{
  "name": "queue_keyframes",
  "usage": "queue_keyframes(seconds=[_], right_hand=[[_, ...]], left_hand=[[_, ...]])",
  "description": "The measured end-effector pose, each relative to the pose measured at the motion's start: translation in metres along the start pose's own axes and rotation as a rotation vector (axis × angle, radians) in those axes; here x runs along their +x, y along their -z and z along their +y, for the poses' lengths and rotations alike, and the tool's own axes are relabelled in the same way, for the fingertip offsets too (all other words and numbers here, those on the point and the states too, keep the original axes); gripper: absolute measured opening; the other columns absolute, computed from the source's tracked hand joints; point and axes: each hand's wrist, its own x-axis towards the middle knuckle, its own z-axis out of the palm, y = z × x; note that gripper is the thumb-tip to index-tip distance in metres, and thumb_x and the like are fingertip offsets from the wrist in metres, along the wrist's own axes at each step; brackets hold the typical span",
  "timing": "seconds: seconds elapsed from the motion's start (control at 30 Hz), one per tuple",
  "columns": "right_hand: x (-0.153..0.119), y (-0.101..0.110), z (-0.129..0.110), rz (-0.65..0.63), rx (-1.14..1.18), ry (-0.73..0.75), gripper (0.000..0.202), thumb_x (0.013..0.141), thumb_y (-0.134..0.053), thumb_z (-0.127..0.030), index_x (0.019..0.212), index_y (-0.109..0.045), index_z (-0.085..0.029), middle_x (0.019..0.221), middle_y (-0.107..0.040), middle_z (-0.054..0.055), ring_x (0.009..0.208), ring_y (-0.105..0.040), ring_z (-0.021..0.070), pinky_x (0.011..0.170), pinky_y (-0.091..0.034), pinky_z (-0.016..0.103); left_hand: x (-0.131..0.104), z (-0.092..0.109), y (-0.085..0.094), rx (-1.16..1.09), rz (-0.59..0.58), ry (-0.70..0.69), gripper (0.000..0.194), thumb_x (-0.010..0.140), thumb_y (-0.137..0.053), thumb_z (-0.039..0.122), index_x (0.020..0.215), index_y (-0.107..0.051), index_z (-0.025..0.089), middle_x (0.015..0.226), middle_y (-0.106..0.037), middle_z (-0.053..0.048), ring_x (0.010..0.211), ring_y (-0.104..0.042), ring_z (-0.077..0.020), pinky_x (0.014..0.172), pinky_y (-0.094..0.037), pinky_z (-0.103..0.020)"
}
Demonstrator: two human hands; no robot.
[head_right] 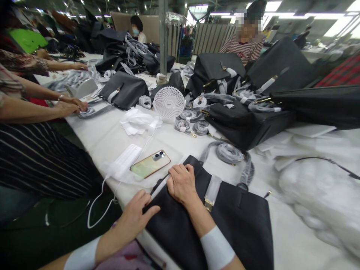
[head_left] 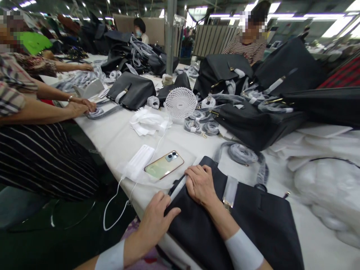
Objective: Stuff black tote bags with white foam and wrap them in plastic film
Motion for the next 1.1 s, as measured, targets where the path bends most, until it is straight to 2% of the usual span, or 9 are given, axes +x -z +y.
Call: queue_keyframes(seconds=[0.2,0.4,0.53,0.6,0.63,0.73,0.83,0.97,1.1], right_hand=[[-0.003,-0.001,-0.007,-0.011,-0.015,-0.005,0.02,0.085,-0.042,-0.018,0.087,-0.062,-0.019,0.088,-0.067,0.006,0.083,-0.053,0.0196,0.087,-0.028,0.041],[-0.005,-0.005,-0.009,0.052,-0.008,0.0,0.016,0.085,-0.045,-0.018,0.085,-0.061,-0.02,0.095,-0.069,0.005,0.113,-0.051,0.0251,0.109,-0.012,0.05],[-0.002,-0.007,-0.005,0.057,0.035,-0.043,0.017,0.084,-0.043,-0.016,0.08,-0.059,-0.02,0.082,-0.066,0.004,0.099,-0.055,0.0216,0.109,-0.018,0.047],[-0.002,-0.008,-0.004,0.078,0.047,-0.058,0.016,0.083,-0.044,-0.016,0.079,-0.059,-0.02,0.082,-0.066,0.004,0.096,-0.056,0.0211,0.108,-0.019,0.047],[-0.002,-0.009,-0.003,0.087,0.052,-0.061,0.016,0.082,-0.044,-0.016,0.079,-0.059,-0.02,0.081,-0.066,0.003,0.095,-0.056,0.0209,0.108,-0.02,0.046],[-0.004,-0.01,-0.002,0.1,0.067,-0.068,0.016,0.082,-0.044,-0.014,0.08,-0.06,-0.02,0.081,-0.066,0.003,0.096,-0.056,0.0205,0.107,-0.022,0.045],[-0.007,-0.011,0.003,0.128,0.099,-0.064,0.019,0.084,-0.043,-0.015,0.087,-0.061,-0.02,0.089,-0.067,0.005,0.101,-0.056,0.0218,0.104,-0.027,0.045],[-0.012,-0.014,0.013,0.355,0.187,-0.166,0.027,0.084,-0.041,-0.014,0.104,-0.057,-0.019,0.103,-0.064,0.01,0.105,-0.054,0.0238,0.093,-0.041,0.042],[-0.014,-0.017,0.017,0.519,0.19,-0.331,0.03,0.079,-0.039,-0.008,0.101,-0.054,-0.02,0.097,-0.06,0.008,0.096,-0.053,0.0237,0.087,-0.044,0.041]], left_hand=[[0.011,-0.015,0.01,-0.092,-0.076,-0.158,0.03,0.095,-0.047,0.034,0.07,-0.039,0.021,0.075,-0.049,0.001,0.072,-0.047,-0.0157,0.066,-0.036,-0.029],[0.012,-0.024,0.02,-0.055,-0.182,-0.201,0.03,0.096,-0.045,0.035,0.07,-0.039,0.021,0.074,-0.049,0.001,0.07,-0.047,-0.0157,0.064,-0.037,-0.03],[0.006,-0.013,0.019,-0.006,-0.072,-0.142,0.02,0.094,-0.048,0.037,0.081,-0.049,0.021,0.086,-0.054,-0.003,0.081,-0.053,-0.0194,0.073,-0.045,-0.035],[0.007,-0.003,0.014,-0.031,0.054,-0.15,0.019,0.093,-0.051,0.036,0.105,-0.052,0.022,0.107,-0.056,-0.008,0.102,-0.054,-0.0234,0.089,-0.046,-0.041],[0.009,0.004,0.01,-0.065,0.113,-0.161,0.031,0.092,-0.053,0.036,0.119,-0.048,0.022,0.119,-0.054,-0.01,0.113,-0.051,-0.0249,0.096,-0.044,-0.044],[0.026,0.024,-0.005,-0.188,0.182,-0.151,0.062,0.09,-0.054,0.038,0.143,-0.027,0.021,0.139,-0.046,-0.014,0.129,-0.043,-0.0266,0.106,-0.038,-0.047],[0.056,0.042,-0.02,-0.312,0.152,-0.106,0.071,0.091,-0.051,0.041,0.148,-0.018,0.016,0.137,-0.049,-0.017,0.126,-0.048,-0.0264,0.106,-0.039,-0.047],[0.094,0.054,-0.033,-0.352,0.108,-0.059,0.066,0.092,-0.046,0.04,0.146,-0.023,0.01,0.129,-0.056,-0.019,0.116,-0.056,-0.026,0.102,-0.043,-0.044],[0.125,0.059,-0.039,-0.148,0.083,-0.06,0.058,0.09,-0.047,0.032,0.141,-0.034,0.007,0.126,-0.059,-0.021,0.117,-0.056,-0.0271,0.1,-0.043,-0.041]])
